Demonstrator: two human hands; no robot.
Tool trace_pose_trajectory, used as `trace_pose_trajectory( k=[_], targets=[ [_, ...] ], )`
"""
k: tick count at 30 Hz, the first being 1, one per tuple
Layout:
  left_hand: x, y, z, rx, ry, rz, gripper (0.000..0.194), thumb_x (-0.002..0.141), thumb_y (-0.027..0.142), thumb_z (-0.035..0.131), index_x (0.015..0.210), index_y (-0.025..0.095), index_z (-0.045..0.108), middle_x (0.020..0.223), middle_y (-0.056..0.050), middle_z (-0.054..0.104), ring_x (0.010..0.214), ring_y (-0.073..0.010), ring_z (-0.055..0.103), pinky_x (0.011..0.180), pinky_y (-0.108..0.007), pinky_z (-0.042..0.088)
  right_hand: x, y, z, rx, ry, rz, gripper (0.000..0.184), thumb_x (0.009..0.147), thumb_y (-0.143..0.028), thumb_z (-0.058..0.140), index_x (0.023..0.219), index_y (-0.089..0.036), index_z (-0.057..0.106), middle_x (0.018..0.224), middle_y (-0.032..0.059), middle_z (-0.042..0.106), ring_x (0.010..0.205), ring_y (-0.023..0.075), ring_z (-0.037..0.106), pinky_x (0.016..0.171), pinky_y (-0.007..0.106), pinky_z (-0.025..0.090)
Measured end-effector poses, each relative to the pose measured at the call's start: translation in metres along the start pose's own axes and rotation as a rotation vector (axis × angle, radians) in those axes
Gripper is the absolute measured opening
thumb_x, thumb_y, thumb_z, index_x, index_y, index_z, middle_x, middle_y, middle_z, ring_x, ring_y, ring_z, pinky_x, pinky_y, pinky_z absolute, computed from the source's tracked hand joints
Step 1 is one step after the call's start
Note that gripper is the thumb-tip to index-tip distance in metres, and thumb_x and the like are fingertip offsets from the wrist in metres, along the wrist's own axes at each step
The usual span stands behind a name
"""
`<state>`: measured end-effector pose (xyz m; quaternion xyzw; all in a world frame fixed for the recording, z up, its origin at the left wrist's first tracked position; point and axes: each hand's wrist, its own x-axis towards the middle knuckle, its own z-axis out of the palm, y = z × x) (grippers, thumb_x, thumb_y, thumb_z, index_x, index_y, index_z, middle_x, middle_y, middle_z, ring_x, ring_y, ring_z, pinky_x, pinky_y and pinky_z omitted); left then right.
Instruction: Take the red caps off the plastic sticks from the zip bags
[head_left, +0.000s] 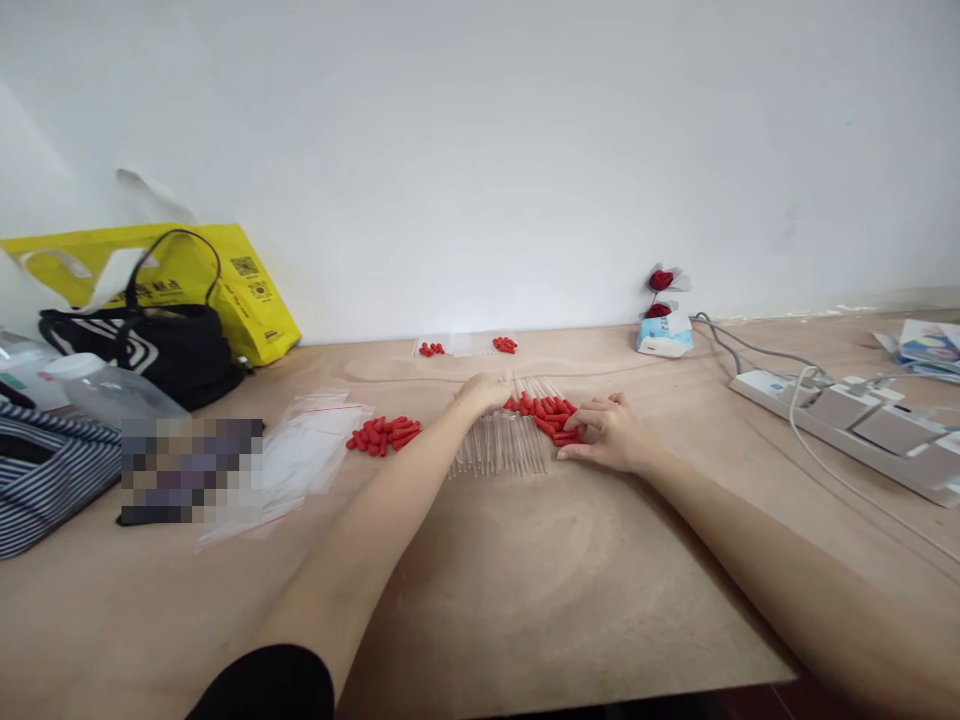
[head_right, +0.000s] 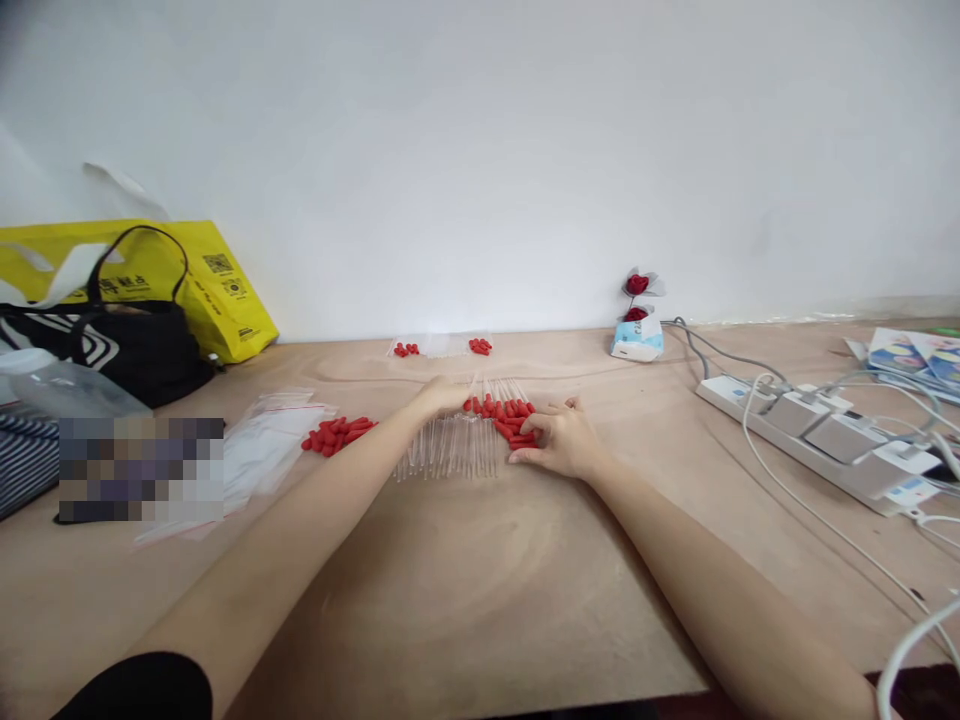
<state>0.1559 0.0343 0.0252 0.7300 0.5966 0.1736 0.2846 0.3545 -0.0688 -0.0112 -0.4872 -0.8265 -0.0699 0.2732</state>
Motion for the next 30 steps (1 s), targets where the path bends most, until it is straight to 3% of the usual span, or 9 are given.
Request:
trace_pose_trajectory(
  k=[4,8,11,14,18,23,25,30],
  targets=[
    [-0.033,-0.011,-0.011,-0.058,0.066,0.065,0.024,0.066,0.033,0.050,0.053,0.016,0.062,0.047,0.001,0.053,0.051,-0.0126,0.050,0.050,-0.023,0.036,0.003,-0.015,0.001,0.024,0.106,0.062,0.032,0.077,-0.049,0.051,0.065,-0.022,0.063,0.065,-0.0009,0.064,0.064,0.0134,0.053,0.069,0.031,0.023],
    [-0.079,-0.022,-0.010,-0.180,0.098,0.168,0.030,0.076,0.036,0.042,0.069,0.015,0.063,0.068,0.001,0.061,0.063,-0.0105,0.053,0.060,-0.020,0.040,0.009,-0.048,0.006,0.102,0.212,0.168,0.028,0.082,-0.043,0.047,0.072,-0.025,0.066,0.068,-0.0006,0.066,0.066,0.0140,0.053,0.068,0.031,0.024],
    [-0.103,-0.030,0.002,-0.397,0.113,0.188,0.030,0.077,0.036,0.043,0.073,0.013,0.062,0.072,-0.001,0.063,0.067,-0.0120,0.055,0.062,-0.021,0.042,0.013,-0.076,0.013,0.182,0.174,0.187,0.029,0.079,-0.049,0.048,0.084,-0.028,0.067,0.073,-0.0001,0.067,0.069,0.0150,0.054,0.068,0.031,0.025],
    [-0.112,-0.035,0.014,-0.502,0.128,0.161,0.026,0.077,0.034,0.047,0.080,0.014,0.063,0.072,-0.002,0.064,0.067,-0.0132,0.055,0.063,-0.023,0.043,0.015,-0.094,0.020,0.248,0.140,0.223,0.032,0.078,-0.051,0.048,0.090,-0.028,0.066,0.074,0.0006,0.068,0.066,0.0149,0.053,0.067,0.031,0.027],
    [-0.112,-0.040,0.016,-0.285,0.170,0.226,0.029,0.079,0.038,0.045,0.083,0.017,0.064,0.070,-0.001,0.064,0.060,-0.0133,0.053,0.056,-0.024,0.040,0.014,-0.099,0.025,0.284,0.147,0.265,0.028,0.080,-0.047,0.047,0.092,-0.029,0.065,0.071,-0.0007,0.067,0.062,0.0139,0.050,0.067,0.031,0.026],
    [-0.121,-0.056,-0.003,0.248,0.573,0.550,0.024,0.077,0.040,0.052,0.080,0.019,0.064,0.072,-0.004,0.064,0.074,-0.0177,0.053,0.071,-0.030,0.035,0.012,-0.091,0.022,0.072,0.246,0.137,0.020,0.081,-0.037,0.049,0.082,-0.026,0.066,0.068,0.0001,0.064,0.066,0.0142,0.047,0.067,0.032,0.022],
    [-0.125,-0.063,-0.010,0.440,0.671,0.689,0.021,0.078,0.038,0.052,0.086,0.023,0.065,0.079,-0.005,0.065,0.078,-0.0186,0.053,0.074,-0.033,0.031,0.011,-0.090,0.021,-0.001,0.252,0.041,0.019,0.081,-0.034,0.049,0.080,-0.025,0.066,0.070,0.0006,0.064,0.069,0.0147,0.045,0.068,0.033,0.020],
    [-0.128,-0.071,-0.011,0.693,0.707,0.872,0.017,0.081,0.027,0.051,0.090,0.032,0.064,0.093,-0.001,0.066,0.088,-0.0177,0.054,0.082,-0.036,0.024,0.008,-0.094,0.025,-0.049,0.241,-0.127,0.019,0.082,-0.027,0.045,0.084,-0.025,0.064,0.075,0.0001,0.064,0.072,0.0147,0.044,0.073,0.036,0.019]
  ],
)
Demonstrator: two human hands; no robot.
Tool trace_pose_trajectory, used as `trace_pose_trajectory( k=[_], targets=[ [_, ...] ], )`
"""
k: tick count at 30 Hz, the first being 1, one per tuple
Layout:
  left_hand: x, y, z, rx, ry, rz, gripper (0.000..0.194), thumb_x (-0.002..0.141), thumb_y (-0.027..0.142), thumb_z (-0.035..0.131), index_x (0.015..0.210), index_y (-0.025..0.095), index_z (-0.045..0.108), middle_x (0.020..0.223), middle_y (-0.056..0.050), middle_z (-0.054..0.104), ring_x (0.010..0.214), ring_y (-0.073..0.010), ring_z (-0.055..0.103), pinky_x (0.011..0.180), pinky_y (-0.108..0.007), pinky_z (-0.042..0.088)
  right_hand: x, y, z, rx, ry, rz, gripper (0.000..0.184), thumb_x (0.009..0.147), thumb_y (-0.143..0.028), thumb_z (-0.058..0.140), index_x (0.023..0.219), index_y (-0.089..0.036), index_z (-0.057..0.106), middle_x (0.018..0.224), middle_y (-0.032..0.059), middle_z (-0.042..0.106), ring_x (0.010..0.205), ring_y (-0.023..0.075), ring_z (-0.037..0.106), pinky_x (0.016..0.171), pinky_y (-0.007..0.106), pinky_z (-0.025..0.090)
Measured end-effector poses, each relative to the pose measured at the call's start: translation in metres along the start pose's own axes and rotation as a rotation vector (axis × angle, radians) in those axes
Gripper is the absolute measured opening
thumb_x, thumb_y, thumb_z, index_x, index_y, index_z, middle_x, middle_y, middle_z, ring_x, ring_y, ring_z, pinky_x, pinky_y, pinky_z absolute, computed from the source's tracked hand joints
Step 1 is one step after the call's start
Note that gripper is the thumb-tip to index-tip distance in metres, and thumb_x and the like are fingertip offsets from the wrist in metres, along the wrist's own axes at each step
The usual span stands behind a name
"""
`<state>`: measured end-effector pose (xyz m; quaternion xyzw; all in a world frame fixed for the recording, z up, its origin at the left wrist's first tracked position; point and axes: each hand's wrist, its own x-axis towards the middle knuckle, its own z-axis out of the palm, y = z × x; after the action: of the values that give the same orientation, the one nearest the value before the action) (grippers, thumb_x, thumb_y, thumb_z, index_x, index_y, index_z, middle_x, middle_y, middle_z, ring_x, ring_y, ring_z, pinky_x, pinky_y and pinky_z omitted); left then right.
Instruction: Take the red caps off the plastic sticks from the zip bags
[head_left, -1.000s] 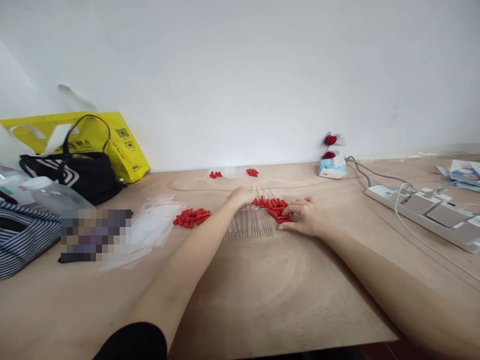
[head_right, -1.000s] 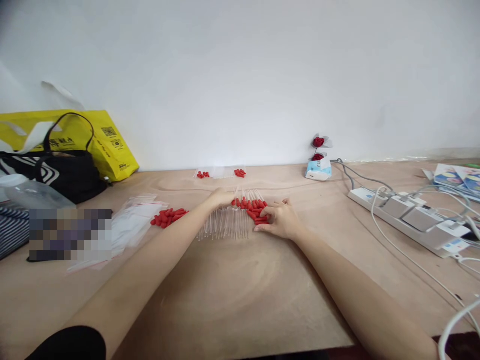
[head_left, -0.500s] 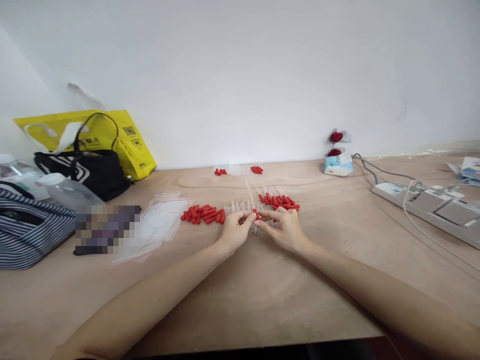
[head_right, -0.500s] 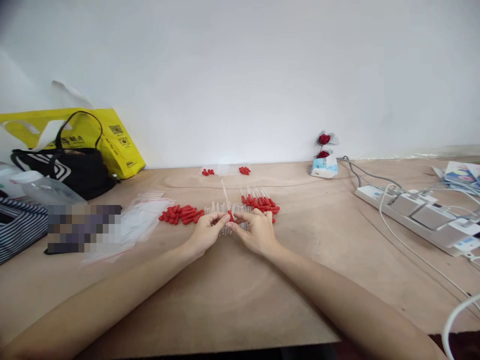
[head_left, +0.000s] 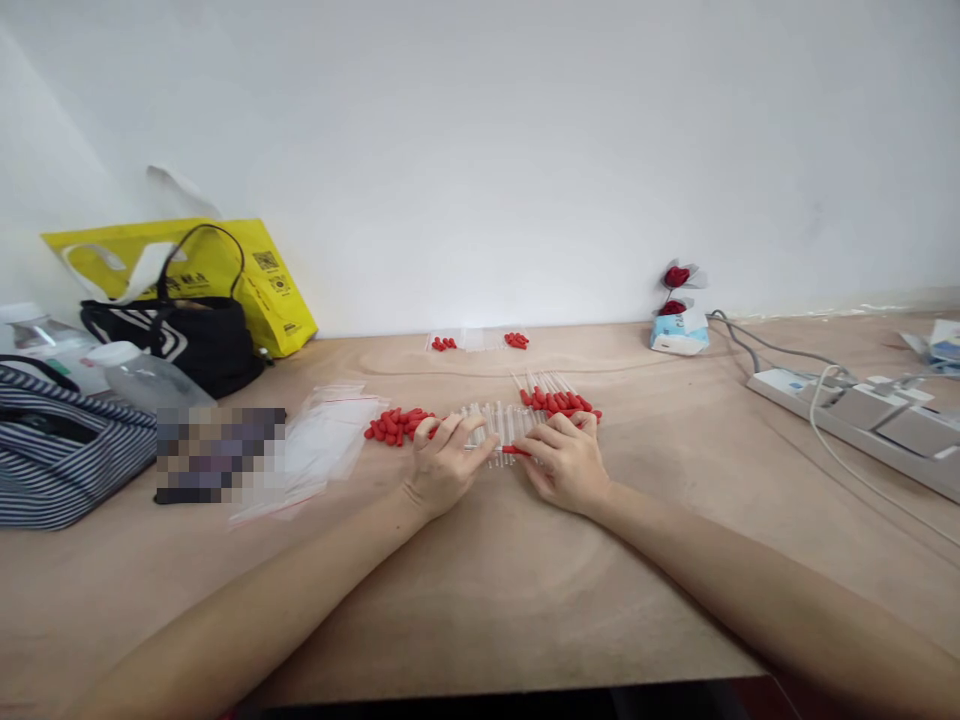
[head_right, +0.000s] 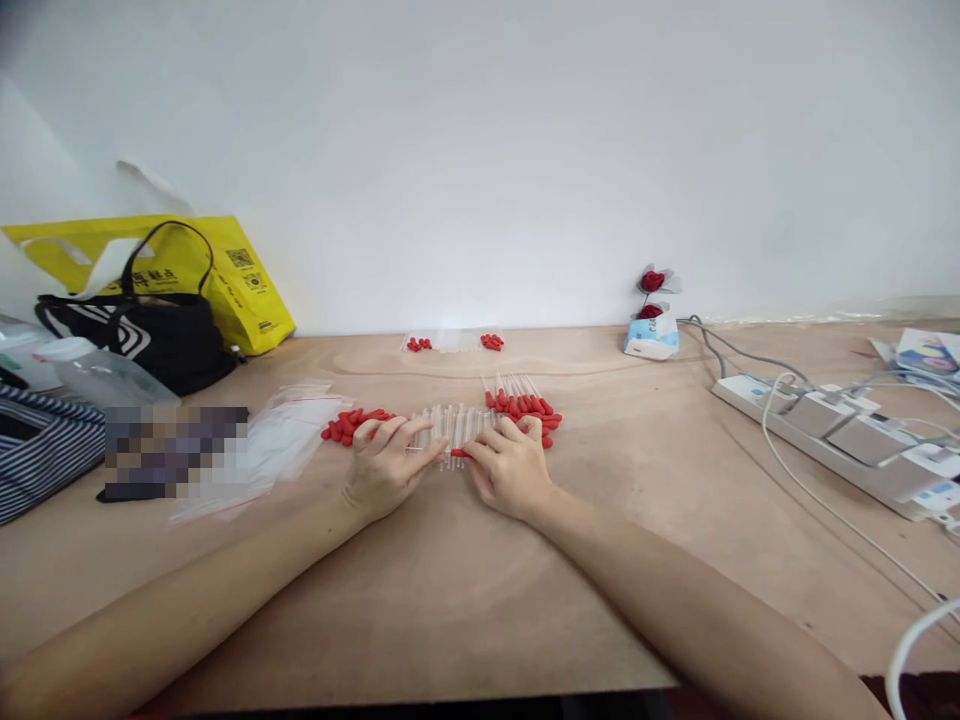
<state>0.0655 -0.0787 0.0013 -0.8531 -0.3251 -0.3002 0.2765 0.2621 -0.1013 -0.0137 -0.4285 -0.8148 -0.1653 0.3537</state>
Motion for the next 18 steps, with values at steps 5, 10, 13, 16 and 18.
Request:
trace_pose_trajectory(
  k=[5,10,13,16,18],
  targets=[
    [-0.0009,0.0037,0.0091,-0.039,0.025,0.083,0.018,0.083,0.017,0.046,0.082,0.024,0.063,0.083,0.002,0.069,0.084,-0.0147,0.057,0.094,-0.041,0.018,0.0000,-0.0031,0.0075,-0.015,0.043,-0.041,0.017,0.082,-0.029,0.047,0.086,-0.025,0.064,0.074,-0.0003,0.064,0.072,0.0137,0.044,0.076,0.037,0.019],
    [-0.0002,0.0042,0.0093,-0.117,0.054,0.094,0.017,0.083,0.018,0.047,0.078,0.023,0.063,0.082,0.003,0.069,0.089,-0.0156,0.059,0.102,-0.047,0.010,0.0003,-0.0028,0.0098,-0.040,0.074,-0.076,0.017,0.083,-0.029,0.049,0.078,-0.023,0.064,0.062,-0.0007,0.060,0.068,0.0126,0.042,0.076,0.037,0.019],
    [0.0009,0.0044,0.0048,-0.104,0.051,0.106,0.017,0.082,0.018,0.047,0.077,0.023,0.063,0.081,0.004,0.069,0.088,-0.0157,0.060,0.104,-0.048,0.010,-0.0014,-0.0016,0.0088,-0.032,0.061,-0.091,0.017,0.081,-0.028,0.050,0.074,-0.022,0.064,0.060,-0.0006,0.058,0.067,0.0127,0.042,0.076,0.036,0.020],
    [0.0012,0.0048,0.0018,-0.083,0.049,0.116,0.018,0.081,0.017,0.047,0.075,0.024,0.063,0.080,0.006,0.069,0.086,-0.0157,0.060,0.104,-0.049,0.009,-0.0029,-0.0003,0.0080,-0.010,0.053,-0.102,0.015,0.080,-0.027,0.051,0.073,-0.022,0.064,0.058,-0.0014,0.056,0.067,0.0125,0.041,0.078,0.037,0.019],
    [0.0010,0.0048,0.0012,-0.074,0.055,0.126,0.018,0.081,0.017,0.047,0.074,0.023,0.063,0.081,0.006,0.069,0.085,-0.0157,0.060,0.104,-0.050,0.009,-0.0036,0.0002,0.0078,0.007,0.053,-0.108,0.014,0.079,-0.025,0.051,0.072,-0.023,0.063,0.058,-0.0019,0.055,0.067,0.0122,0.041,0.079,0.037,0.019]
  ],
)
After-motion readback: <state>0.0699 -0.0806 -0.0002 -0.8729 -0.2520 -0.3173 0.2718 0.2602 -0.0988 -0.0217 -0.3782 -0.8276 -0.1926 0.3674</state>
